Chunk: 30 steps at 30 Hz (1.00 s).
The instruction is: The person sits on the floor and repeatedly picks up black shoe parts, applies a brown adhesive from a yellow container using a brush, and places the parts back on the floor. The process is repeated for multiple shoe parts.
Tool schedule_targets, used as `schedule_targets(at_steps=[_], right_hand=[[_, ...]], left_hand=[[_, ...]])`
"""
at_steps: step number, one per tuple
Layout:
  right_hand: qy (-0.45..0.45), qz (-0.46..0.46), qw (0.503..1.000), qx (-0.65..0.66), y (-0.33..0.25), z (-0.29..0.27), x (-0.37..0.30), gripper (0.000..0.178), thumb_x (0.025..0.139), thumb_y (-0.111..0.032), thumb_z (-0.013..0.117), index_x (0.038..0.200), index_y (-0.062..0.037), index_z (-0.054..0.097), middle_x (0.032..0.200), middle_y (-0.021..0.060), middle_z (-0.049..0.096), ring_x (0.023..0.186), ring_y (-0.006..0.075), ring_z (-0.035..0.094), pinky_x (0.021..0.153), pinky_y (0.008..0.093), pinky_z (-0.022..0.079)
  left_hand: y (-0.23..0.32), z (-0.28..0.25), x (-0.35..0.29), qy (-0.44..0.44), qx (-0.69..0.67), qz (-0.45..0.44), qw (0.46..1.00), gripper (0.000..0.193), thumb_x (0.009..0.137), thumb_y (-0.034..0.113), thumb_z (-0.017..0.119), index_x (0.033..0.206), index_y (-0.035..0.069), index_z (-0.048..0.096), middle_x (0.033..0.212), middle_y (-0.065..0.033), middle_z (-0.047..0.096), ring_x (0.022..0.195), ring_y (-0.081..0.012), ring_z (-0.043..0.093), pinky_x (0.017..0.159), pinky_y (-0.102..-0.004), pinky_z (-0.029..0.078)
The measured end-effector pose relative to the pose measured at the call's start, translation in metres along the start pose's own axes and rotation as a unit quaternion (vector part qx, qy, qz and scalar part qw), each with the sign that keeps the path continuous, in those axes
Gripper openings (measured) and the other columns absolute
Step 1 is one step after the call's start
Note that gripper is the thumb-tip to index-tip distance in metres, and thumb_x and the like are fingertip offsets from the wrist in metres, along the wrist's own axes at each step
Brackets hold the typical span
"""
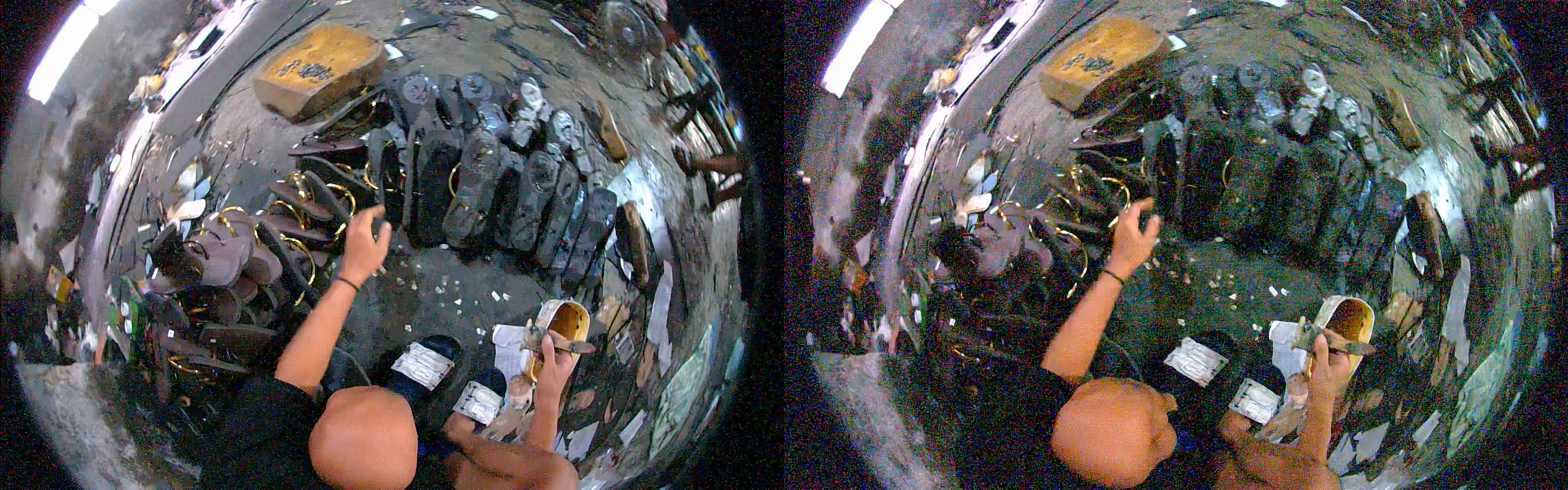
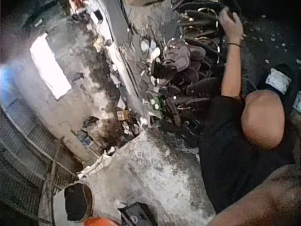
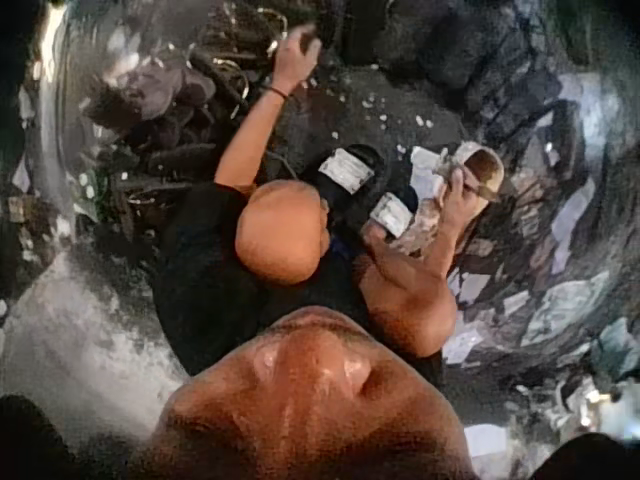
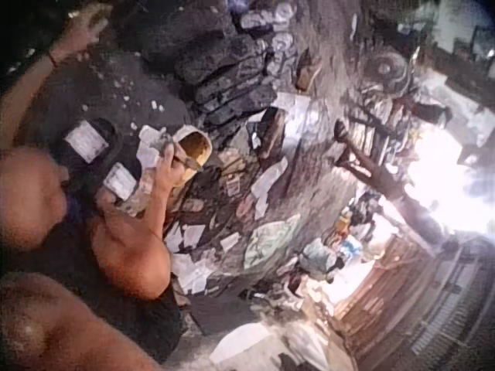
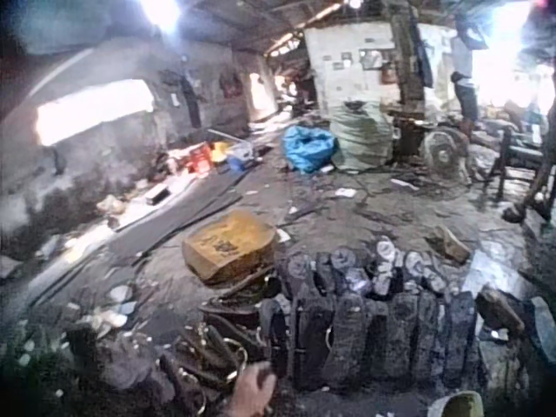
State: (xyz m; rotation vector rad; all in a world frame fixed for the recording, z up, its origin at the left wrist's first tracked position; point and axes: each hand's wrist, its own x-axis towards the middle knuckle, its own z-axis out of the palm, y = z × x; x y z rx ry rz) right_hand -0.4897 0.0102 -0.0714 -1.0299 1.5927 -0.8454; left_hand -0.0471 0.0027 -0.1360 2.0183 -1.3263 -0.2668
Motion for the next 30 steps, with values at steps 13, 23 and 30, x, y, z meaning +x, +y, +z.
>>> schedule_targets(at_steps=[13,23,30], right_hand=[[0.145,-0.135,0.901,-0.387,0.001,-0.063,0.032,0.035,0.087,-0.033,0.075,0.1,-0.0006,0.07,0.093,0.0203,0.069,0.084,0.0299,0.068,0.078,0.0399,0.051],[0.025,-0.081,0.834,-0.545,-0.014,-0.092,-0.009,0.033,0.086,-0.034,0.07,0.094,-0.0023,0.066,0.087,0.0222,0.068,0.081,0.0407,0.067,0.072,0.0511,0.052],[-0.068,-0.036,0.892,-0.445,0.019,-0.119,-0.033,0.03,0.084,-0.027,0.073,0.099,-0.0015,0.065,0.091,0.0234,0.069,0.085,0.0387,0.068,0.077,0.0465,0.053]], left_hand=[[0.102,-0.127,-0.059,-0.077,-0.014,0.079,0.994,0.036,0.078,-0.01,0.064,0.112,0.003,0.061,0.125,-0.0169,0.065,0.116,-0.0342,0.061,0.103,-0.0448,0.045],[0.073,-0.05,-0.177,-0.381,-0.111,0.079,0.914,0.071,0.072,0.008,0.079,0.136,0.0,0.048,0.139,-0.022,0.051,0.13,-0.0376,0.048,0.11,-0.0423,0.039],[0.093,0.024,-0.15,-0.363,-0.075,0.071,0.926,0.077,0.082,0.039,0.077,0.142,0.002,0.046,0.151,-0.023,0.04,0.144,-0.0387,0.034,0.117,-0.0418,0.029]])
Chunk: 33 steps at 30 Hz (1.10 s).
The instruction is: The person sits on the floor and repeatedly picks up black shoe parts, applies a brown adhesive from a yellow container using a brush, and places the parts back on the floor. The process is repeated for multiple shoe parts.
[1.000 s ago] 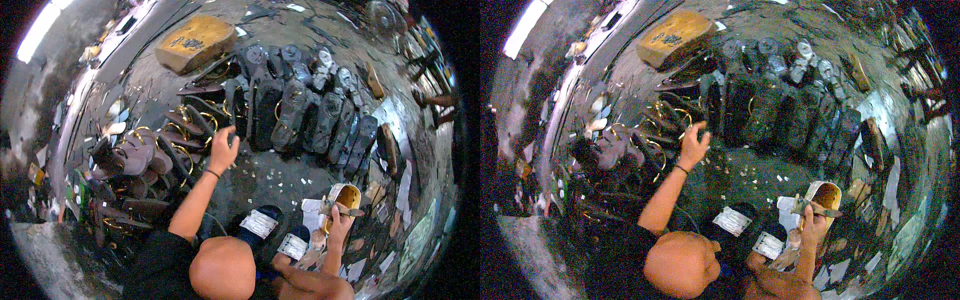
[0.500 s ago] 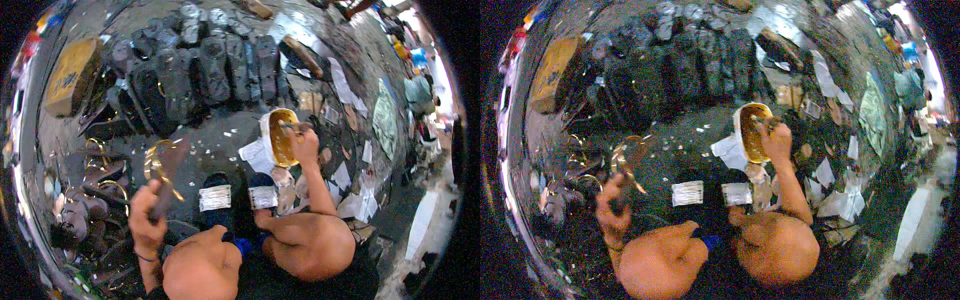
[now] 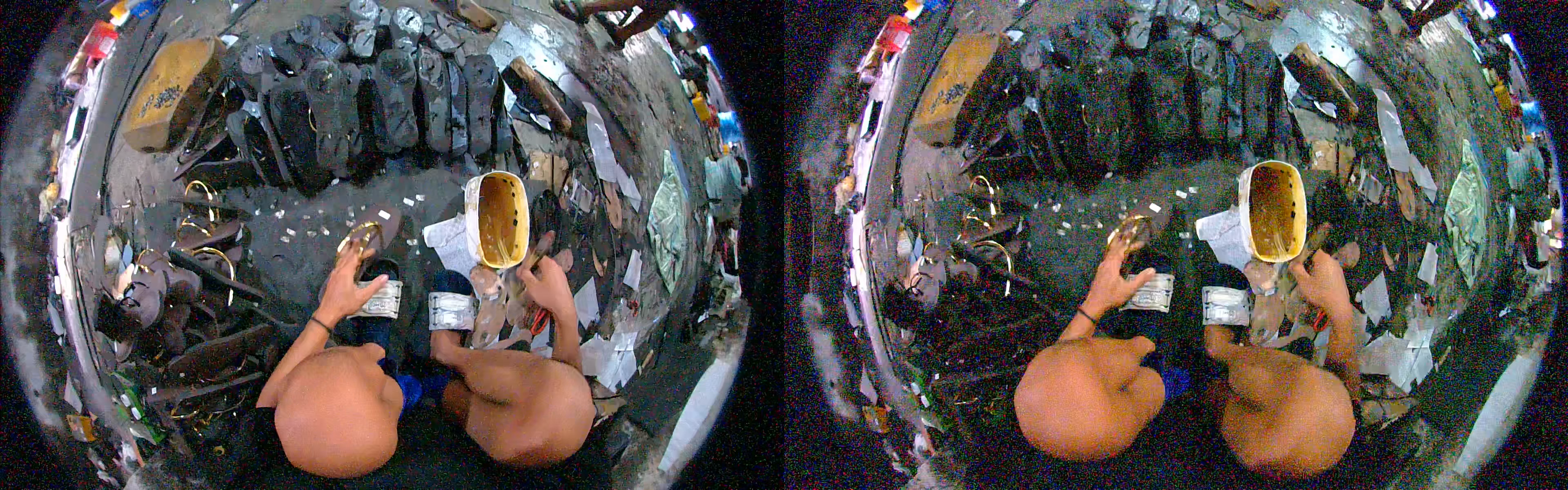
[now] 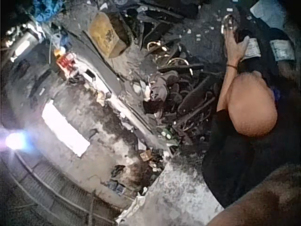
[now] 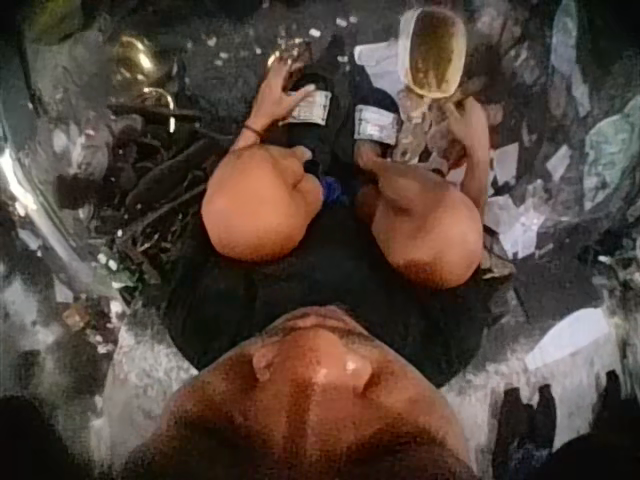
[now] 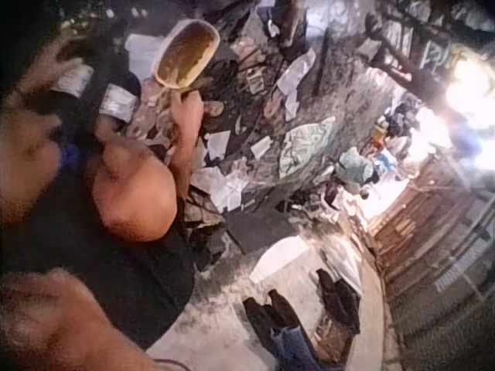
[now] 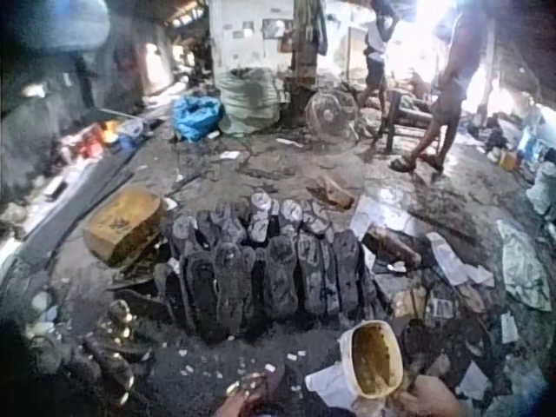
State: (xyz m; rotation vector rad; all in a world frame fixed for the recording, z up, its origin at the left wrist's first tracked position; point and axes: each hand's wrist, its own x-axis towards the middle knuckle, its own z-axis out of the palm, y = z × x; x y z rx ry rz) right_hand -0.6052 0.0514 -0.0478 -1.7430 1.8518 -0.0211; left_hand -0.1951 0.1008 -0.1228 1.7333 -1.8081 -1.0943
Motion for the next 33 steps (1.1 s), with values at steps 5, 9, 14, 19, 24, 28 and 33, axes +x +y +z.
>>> schedule_targets(at_steps=[5,9,14,19,24,28,33], right_hand=[[-0.014,-0.025,0.906,0.422,-0.088,-0.025,0.014,0.024,0.09,-0.02,0.072,0.102,-0.001,0.066,0.096,0.011,0.071,0.09,0.0193,0.068,0.082,0.0341,0.052],[0.062,-0.158,0.873,0.458,-0.149,0.002,0.051,0.024,0.086,-0.019,0.077,0.102,-0.0026,0.067,0.099,0.0071,0.071,0.089,0.0153,0.066,0.08,0.0321,0.052],[0.213,-0.298,0.88,0.301,-0.183,0.023,0.087,0.02,0.086,-0.022,0.077,0.096,-0.0051,0.071,0.096,0.0116,0.073,0.086,0.028,0.07,0.078,0.0371,0.054],[0.189,-0.243,0.89,0.337,-0.188,0.001,0.075,0.018,0.086,-0.023,0.077,0.096,-0.0085,0.072,0.099,0.0101,0.073,0.09,0.0286,0.071,0.081,0.0377,0.054],[0.292,-0.304,0.866,0.271,-0.187,0.003,0.08,0.013,0.084,-0.019,0.076,0.092,-0.01,0.071,0.099,0.0082,0.073,0.092,0.0296,0.068,0.08,0.0398,0.052],[0.277,-0.34,0.849,0.296,-0.191,0.013,0.058,0.016,0.087,-0.018,0.074,0.093,-0.0045,0.069,0.095,0.0121,0.073,0.087,0.0284,0.069,0.079,0.0387,0.052],[0.217,-0.147,0.844,0.468,-0.191,0.012,0.079,0.019,0.092,-0.019,0.071,0.103,-0.0033,0.07,0.1,0.007,0.072,0.09,0.0208,0.067,0.078,0.0315,0.051]], left_hand=[[0.0,0.026,0.072,-0.041,0.154,0.069,0.985,0.08,0.084,0.053,0.07,0.144,0.005,0.049,0.152,-0.0201,0.041,0.145,-0.0409,0.03,0.118,-0.0426,0.028],[-0.011,0.014,0.102,0.012,-0.268,-0.057,0.962,0.062,0.099,0.049,0.05,0.143,0.005,0.05,0.14,-0.0173,0.056,0.13,-0.0314,0.053,0.109,-0.0396,0.041],[0.089,-0.004,0.104,0.056,-0.679,-0.189,0.707,0.046,0.107,0.039,0.039,0.129,0.004,0.058,0.119,-0.0104,0.068,0.103,-0.0237,0.067,0.093,-0.0375,0.054],[0.079,-0.013,0.097,0.029,-0.709,-0.153,0.687,0.044,0.106,0.038,0.04,0.128,0.004,0.058,0.116,-0.0083,0.068,0.103,-0.0212,0.067,0.092,-0.0354,0.054],[0.114,0.002,0.085,0.113,-0.583,-0.188,0.782,0.043,0.105,0.042,0.047,0.12,0.005,0.063,0.108,-0.0062,0.068,0.092,-0.017,0.067,0.082,-0.0335,0.055],[0.128,-0.023,0.091,0.181,-0.55,-0.121,0.806,0.043,0.105,0.042,0.047,0.113,0.004,0.065,0.104,-0.0053,0.068,0.094,-0.0144,0.064,0.083,-0.0307,0.053],[0.135,-0.009,0.089,0.207,-0.59,-0.101,0.774,0.032,0.105,0.031,0.051,0.111,0.002,0.064,0.104,-0.0033,0.067,0.091,-0.0117,0.063,0.083,-0.0288,0.051]])
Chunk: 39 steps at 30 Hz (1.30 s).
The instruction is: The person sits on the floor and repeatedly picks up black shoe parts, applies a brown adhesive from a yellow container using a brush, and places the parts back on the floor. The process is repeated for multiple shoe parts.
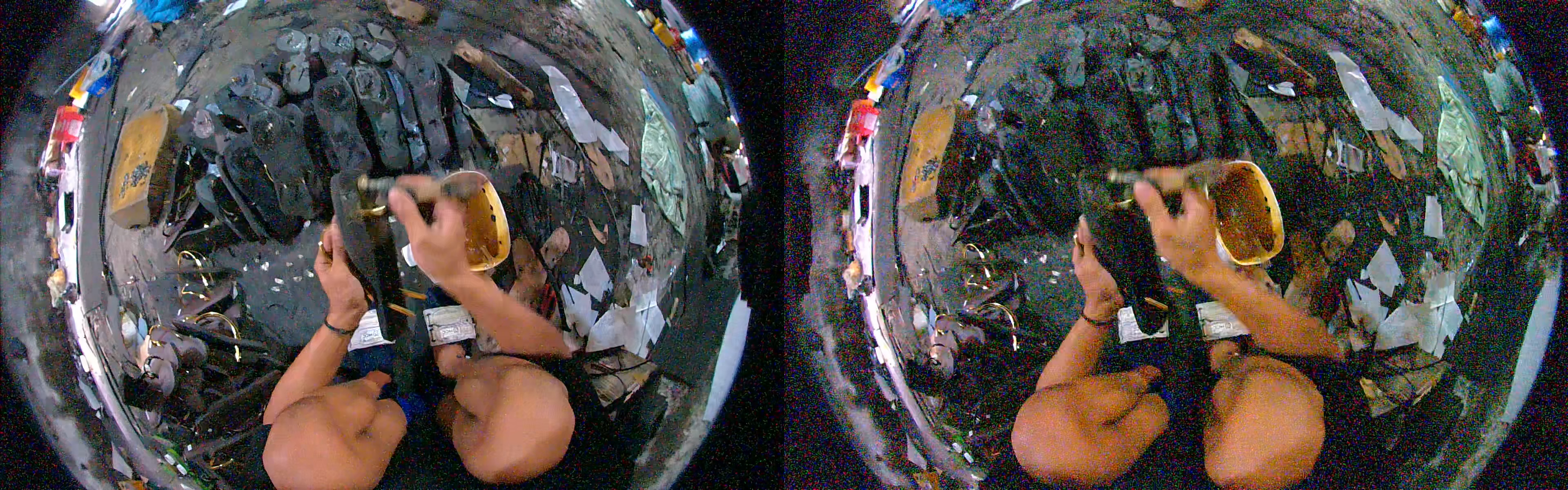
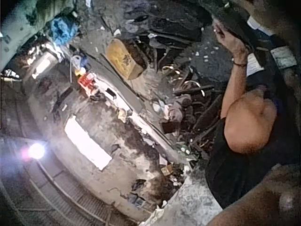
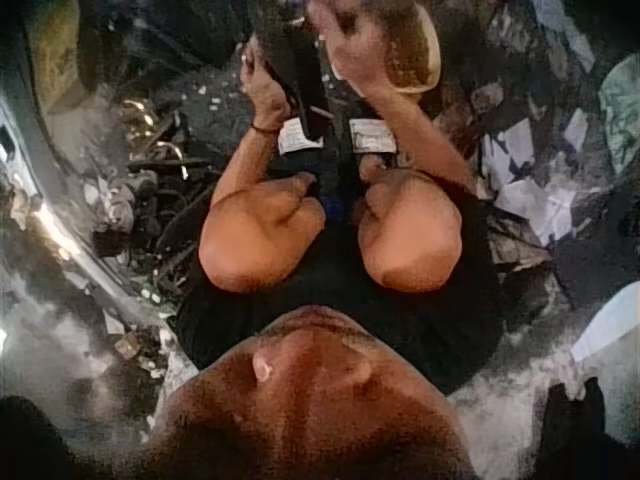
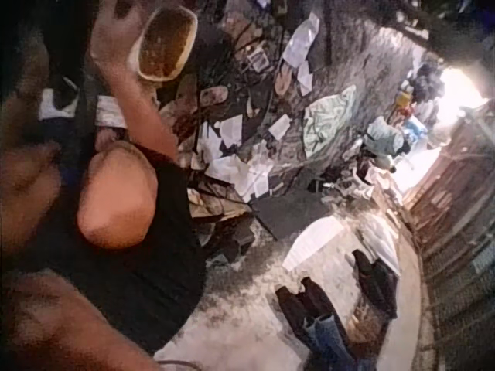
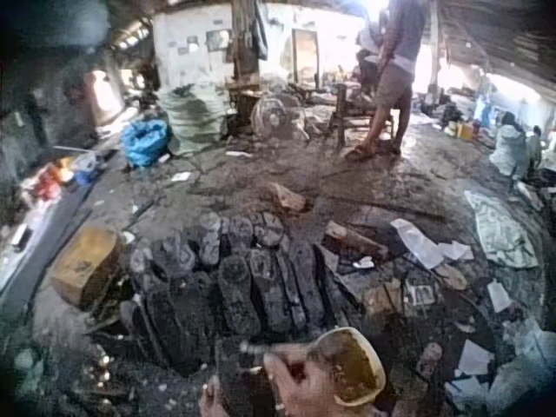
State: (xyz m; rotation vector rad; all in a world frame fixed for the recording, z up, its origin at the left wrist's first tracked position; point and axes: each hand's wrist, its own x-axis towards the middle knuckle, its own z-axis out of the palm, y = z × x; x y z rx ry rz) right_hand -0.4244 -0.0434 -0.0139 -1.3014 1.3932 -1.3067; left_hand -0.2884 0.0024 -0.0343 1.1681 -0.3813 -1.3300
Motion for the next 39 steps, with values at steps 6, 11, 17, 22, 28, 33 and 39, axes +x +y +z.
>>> schedule_targets(at_steps=[6,11,17,22,28,33,39], right_hand=[[-0.086,0.288,0.889,0.346,-0.014,-0.021,-0.005,0.024,0.096,-0.027,0.067,0.108,-0.0063,0.07,0.101,-0.0008,0.07,0.09,0.0094,0.063,0.074,0.0261,0.049],[-0.071,0.372,0.819,0.43,0.007,-0.021,-0.009,0.017,0.096,-0.026,0.066,0.102,-0.0103,0.067,0.092,-0.0004,0.068,0.078,0.01,0.058,0.063,0.0275,0.042],[-0.128,0.025,0.992,-0.002,-0.004,0.02,-0.032,0.015,0.09,-0.014,0.072,0.099,-0.0032,0.068,0.093,0.004,0.069,0.087,0.0145,0.064,0.079,0.0288,0.05],[-0.067,-0.007,0.993,-0.095,0.007,-0.001,-0.005,0.016,0.087,-0.016,0.074,0.093,-0.0027,0.068,0.091,0.0121,0.071,0.084,0.0219,0.068,0.08,0.0341,0.053],[-0.263,-0.074,0.959,0.073,-0.055,0.025,-0.034,0.02,0.088,-0.017,0.074,0.099,-0.0018,0.068,0.093,0.0092,0.071,0.091,0.0143,0.064,0.081,0.0316,0.051],[-0.119,-0.026,0.993,0.009,-0.026,0.018,-0.011,0.018,0.087,-0.018,0.074,0.095,-0.0028,0.069,0.09,0.011,0.072,0.087,0.0217,0.068,0.083,0.0359,0.053],[-0.082,-0.001,0.987,-0.136,0.005,-0.002,0.005,0.017,0.088,-0.014,0.073,0.1,-0.0031,0.07,0.088,0.0079,0.072,0.082,0.0182,0.068,0.074,0.0305,0.053]], left_hand=[[-0.019,-0.104,-0.021,-0.062,-0.103,-0.332,0.936,0.063,0.101,0.057,0.044,0.134,0.004,0.056,0.116,-0.0116,0.067,0.099,-0.0203,0.066,0.082,-0.0338,0.056],[0.016,-0.088,-0.063,-0.103,-0.196,-0.405,0.887,0.067,0.101,0.06,0.042,0.139,0.005,0.052,0.119,-0.0122,0.065,0.101,-0.0212,0.066,0.083,-0.0345,0.056],[0.026,-0.024,0.024,-0.013,0.003,-0.033,0.999,0.071,0.094,0.069,0.044,0.126,0.007,0.059,0.107,-0.0101,0.07,0.087,-0.0242,0.068,0.079,-0.0371,0.057],[0.057,-0.015,0.037,-0.09,-0.244,-0.177,0.949,0.059,0.092,0.064,0.056,0.108,0.009,0.065,0.091,-0.0065,0.068,0.077,-0.0194,0.067,0.068,-0.0352,0.057],[0.035,-0.017,0.03,-0.101,-0.22,-0.314,0.918,0.078,0.093,0.068,0.047,0.126,-0.002,0.056,0.115,-0.0179,0.067,0.098,-0.0263,0.069,0.083,-0.0378,0.058],[0.03,-0.019,0.042,-0.193,-0.237,-0.185,0.934,0.069,0.094,0.069,0.044,0.115,0.006,0.062,0.109,-0.0105,0.07,0.092,-0.0248,0.07,0.08,-0.0374,0.058],[0.034,-0.018,0.053,-0.02,-0.19,-0.116,0.975,0.068,0.089,0.072,0.05,0.107,0.008,0.066,0.091,-0.0087,0.071,0.074,-0.0224,0.069,0.067,-0.0354,0.059]])
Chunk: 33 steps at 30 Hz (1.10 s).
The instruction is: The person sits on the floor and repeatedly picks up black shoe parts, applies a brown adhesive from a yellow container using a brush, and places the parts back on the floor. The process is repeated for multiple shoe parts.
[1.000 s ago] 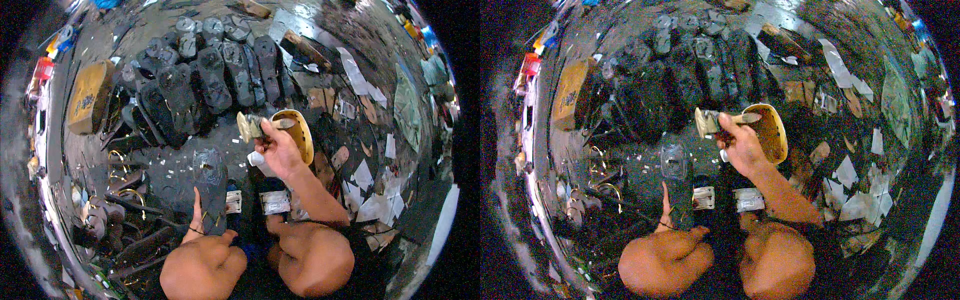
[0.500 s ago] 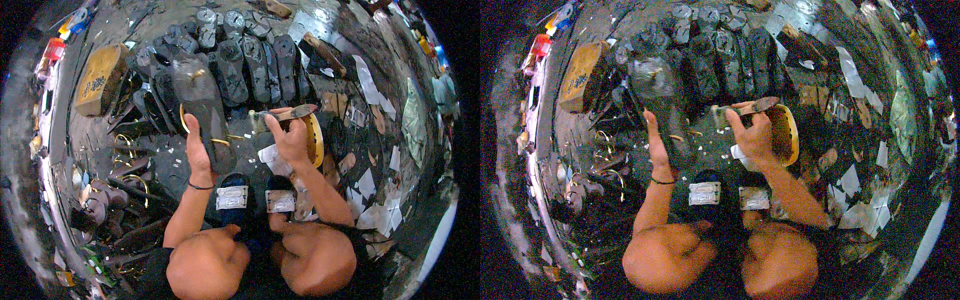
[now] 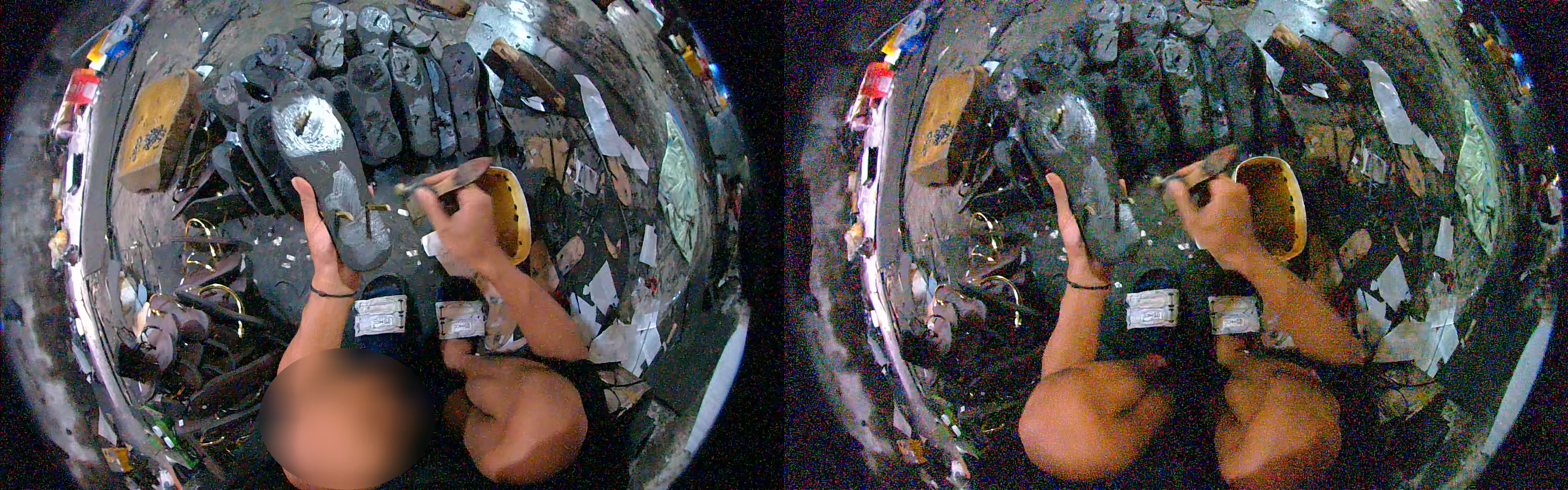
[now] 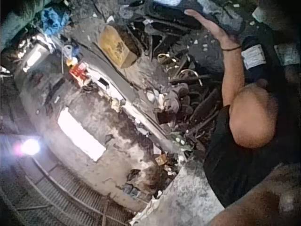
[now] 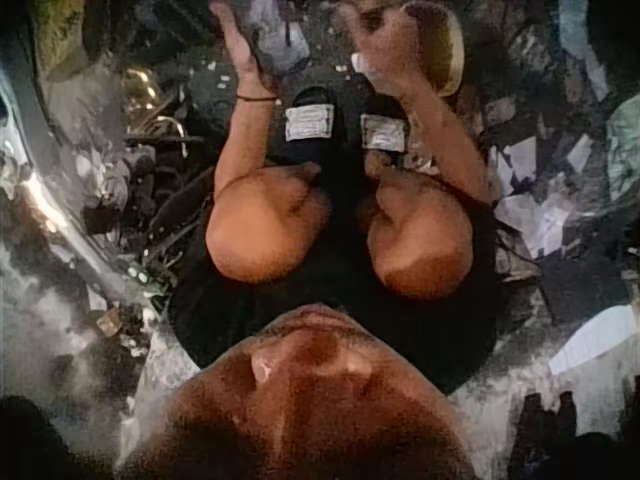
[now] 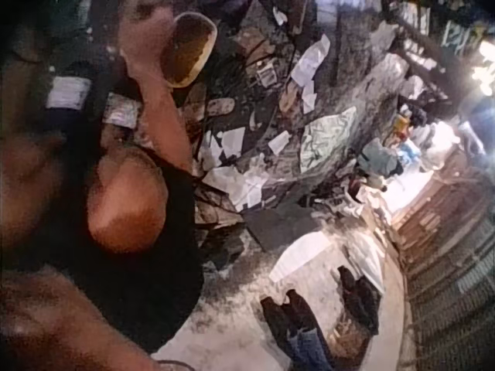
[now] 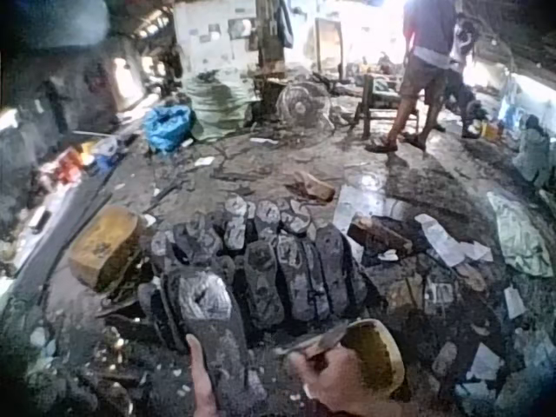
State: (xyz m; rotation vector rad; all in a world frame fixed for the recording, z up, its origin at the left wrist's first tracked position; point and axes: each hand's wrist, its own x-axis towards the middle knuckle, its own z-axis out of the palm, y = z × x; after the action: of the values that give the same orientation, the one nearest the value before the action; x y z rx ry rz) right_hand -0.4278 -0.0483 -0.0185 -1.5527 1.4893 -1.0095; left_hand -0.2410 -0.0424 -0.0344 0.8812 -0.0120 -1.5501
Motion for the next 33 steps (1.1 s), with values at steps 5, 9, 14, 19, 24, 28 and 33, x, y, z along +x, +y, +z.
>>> schedule_targets(at_steps=[5,9,14,19,24,28,33], right_hand=[[0.01,-0.208,0.978,-0.008,-0.014,0.009,-0.013,0.017,0.089,-0.016,0.073,0.099,-0.0026,0.07,0.089,0.0062,0.072,0.077,0.0139,0.066,0.073,0.0281,0.052],[0.035,0.097,0.99,0.095,0.012,0.002,0.007,0.018,0.09,-0.019,0.071,0.096,-0.0018,0.069,0.094,0.0083,0.072,0.08,0.016,0.067,0.077,0.0331,0.052],[-0.108,-0.193,0.971,0.093,-0.048,0.027,-0.03,0.021,0.089,-0.021,0.073,0.095,-0.001,0.069,0.089,0.0077,0.072,0.075,0.0177,0.069,0.069,0.0305,0.054],[0.006,0.008,1.0,-0.009,-0.002,0.001,0.002,0.021,0.088,-0.021,0.074,0.093,-0.0009,0.069,0.087,0.008,0.071,0.073,0.0173,0.067,0.068,0.0317,0.053],[-0.206,-0.036,0.973,0.093,-0.041,0.022,-0.048,0.016,0.09,-0.012,0.071,0.1,-0.0004,0.067,0.093,0.0053,0.069,0.086,0.0132,0.063,0.079,0.0283,0.051],[-0.065,0.119,0.973,0.185,-0.022,-0.008,-0.027,0.015,0.093,-0.009,0.068,0.106,-0.0028,0.066,0.097,0.0021,0.066,0.088,0.0099,0.06,0.08,0.0262,0.048],[-0.028,0.152,0.978,0.142,0.022,-0.029,-0.041,0.017,0.093,-0.013,0.069,0.105,-0.0017,0.066,0.094,-0.0006,0.063,0.085,0.0098,0.057,0.079,0.0268,0.046]], left_hand=[[-0.003,-0.005,-0.001,-0.014,0.002,-0.04,0.999,0.075,0.087,0.077,0.047,0.11,0.009,0.066,0.091,-0.0082,0.071,0.073,-0.0231,0.068,0.065,-0.0354,0.058],[0.0,-0.005,-0.013,0.017,0.081,0.021,0.996,0.079,0.088,0.078,0.044,0.113,0.006,0.066,0.1,-0.0086,0.07,0.083,-0.0231,0.068,0.075,-0.0372,0.057],[-0.033,-0.033,0.013,0.006,0.09,-0.19,0.978,0.09,0.088,0.079,0.038,0.117,-0.003,0.061,0.107,-0.0135,0.069,0.093,-0.0217,0.068,0.087,-0.0357,0.054],[-0.018,-0.009,-0.009,-0.03,0.006,-0.061,0.998,0.063,0.095,0.065,0.048,0.113,0.006,0.062,0.098,-0.0081,0.071,0.084,-0.0209,0.071,0.074,-0.0354,0.059],[-0.032,-0.038,-0.006,0.014,-0.068,-0.177,0.982,0.054,0.095,0.057,0.056,0.111,0.007,0.063,0.098,-0.0088,0.069,0.08,-0.0226,0.069,0.072,-0.0364,0.057],[0.018,-0.055,-0.004,-0.055,-0.019,-0.026,0.998,0.05,0.102,0.044,0.046,0.124,0.001,0.059,0.106,-0.0155,0.071,0.089,-0.0309,0.07,0.079,-0.0436,0.059],[0.096,-0.061,0.063,-0.111,-0.084,0.049,0.989,0.044,0.104,0.036,0.043,0.126,0.002,0.059,0.113,-0.0154,0.069,0.098,-0.032,0.069,0.089,-0.045,0.056]])
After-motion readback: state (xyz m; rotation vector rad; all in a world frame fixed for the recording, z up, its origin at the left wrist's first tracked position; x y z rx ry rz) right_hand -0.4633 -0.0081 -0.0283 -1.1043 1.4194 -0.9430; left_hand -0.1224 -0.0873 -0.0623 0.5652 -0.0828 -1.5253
